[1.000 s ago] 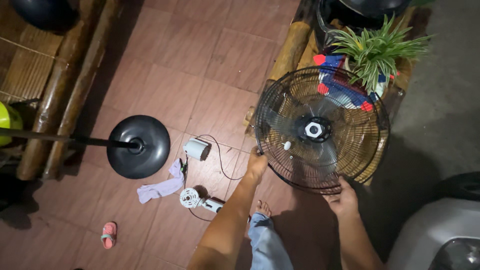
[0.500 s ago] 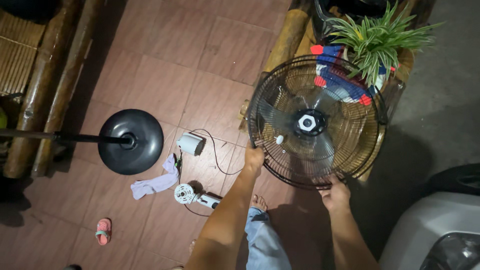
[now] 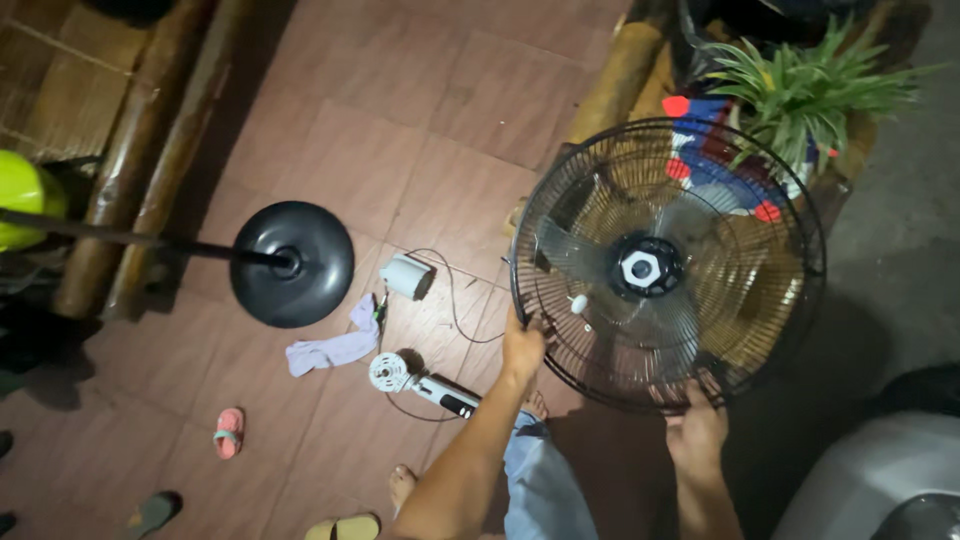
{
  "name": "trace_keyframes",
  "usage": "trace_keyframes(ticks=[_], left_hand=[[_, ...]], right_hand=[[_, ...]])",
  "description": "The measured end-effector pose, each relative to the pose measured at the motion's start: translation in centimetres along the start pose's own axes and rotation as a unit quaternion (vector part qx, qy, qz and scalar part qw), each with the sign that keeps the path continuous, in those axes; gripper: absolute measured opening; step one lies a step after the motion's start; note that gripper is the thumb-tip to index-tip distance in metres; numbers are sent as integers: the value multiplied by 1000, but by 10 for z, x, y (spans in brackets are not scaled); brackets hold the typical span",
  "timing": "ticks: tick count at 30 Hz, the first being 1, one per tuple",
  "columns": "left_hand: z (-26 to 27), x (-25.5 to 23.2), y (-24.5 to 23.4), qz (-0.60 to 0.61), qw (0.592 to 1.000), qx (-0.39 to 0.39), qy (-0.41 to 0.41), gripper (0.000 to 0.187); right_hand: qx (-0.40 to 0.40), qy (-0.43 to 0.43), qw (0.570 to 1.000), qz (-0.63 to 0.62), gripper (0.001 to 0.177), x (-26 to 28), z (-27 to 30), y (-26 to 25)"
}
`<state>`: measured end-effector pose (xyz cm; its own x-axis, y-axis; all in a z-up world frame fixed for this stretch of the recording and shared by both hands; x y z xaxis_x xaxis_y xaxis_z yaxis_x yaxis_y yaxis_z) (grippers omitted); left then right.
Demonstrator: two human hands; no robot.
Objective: The person assembles a standing electric fan by inserting the metal pole into the base, attaching the motor housing, and securing the fan cage. They use a screwdriver to tighten screws on the motor housing and handle the fan cage and base components.
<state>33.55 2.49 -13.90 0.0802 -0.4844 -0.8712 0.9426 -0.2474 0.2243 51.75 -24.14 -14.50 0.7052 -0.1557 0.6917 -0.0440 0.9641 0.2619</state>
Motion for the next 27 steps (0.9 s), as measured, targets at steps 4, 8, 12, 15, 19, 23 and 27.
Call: trace_keyframes(ticks=[4, 8, 12, 15, 19, 23, 27], left_hand=[[27, -19, -33, -76, 991, -7, 107, 38], [63, -28, -83, 80, 990, -92, -72, 53], [101, -41, -138, 120, 980, -150, -56, 51], [128, -42, -185, 117, 972, -203, -33, 44], [163, -44, -241, 99, 962, -250, 42, 36], [195, -55, -289, 80, 947, -308, 39, 40], [233, -58, -334, 85, 928, -354, -81, 38]], right_hand=[[-8, 15, 1000, 25, 28, -4, 34, 10], [30, 13, 998, 56, 30, -23, 60, 28], [79, 44, 991, 96, 28, -42, 87, 51], [105, 46, 985, 130, 31, -57, 114, 83], [126, 110, 974, 156, 31, -78, 153, 121], [180, 114, 958, 190, 27, -103, 193, 152], [265, 106, 938, 199, 18, -135, 232, 172]])
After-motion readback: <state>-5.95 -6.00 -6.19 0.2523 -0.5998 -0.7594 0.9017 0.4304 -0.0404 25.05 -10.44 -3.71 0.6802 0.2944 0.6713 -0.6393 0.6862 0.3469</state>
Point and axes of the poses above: each hand's wrist, its own z-axis away from the middle knuckle, its own y-axis out of the palm, x = y × z, the point moved 4 cm from there along -z, towards the middle knuckle, and after that the axes turned 6 degrees about y, right-handed, at the moved point
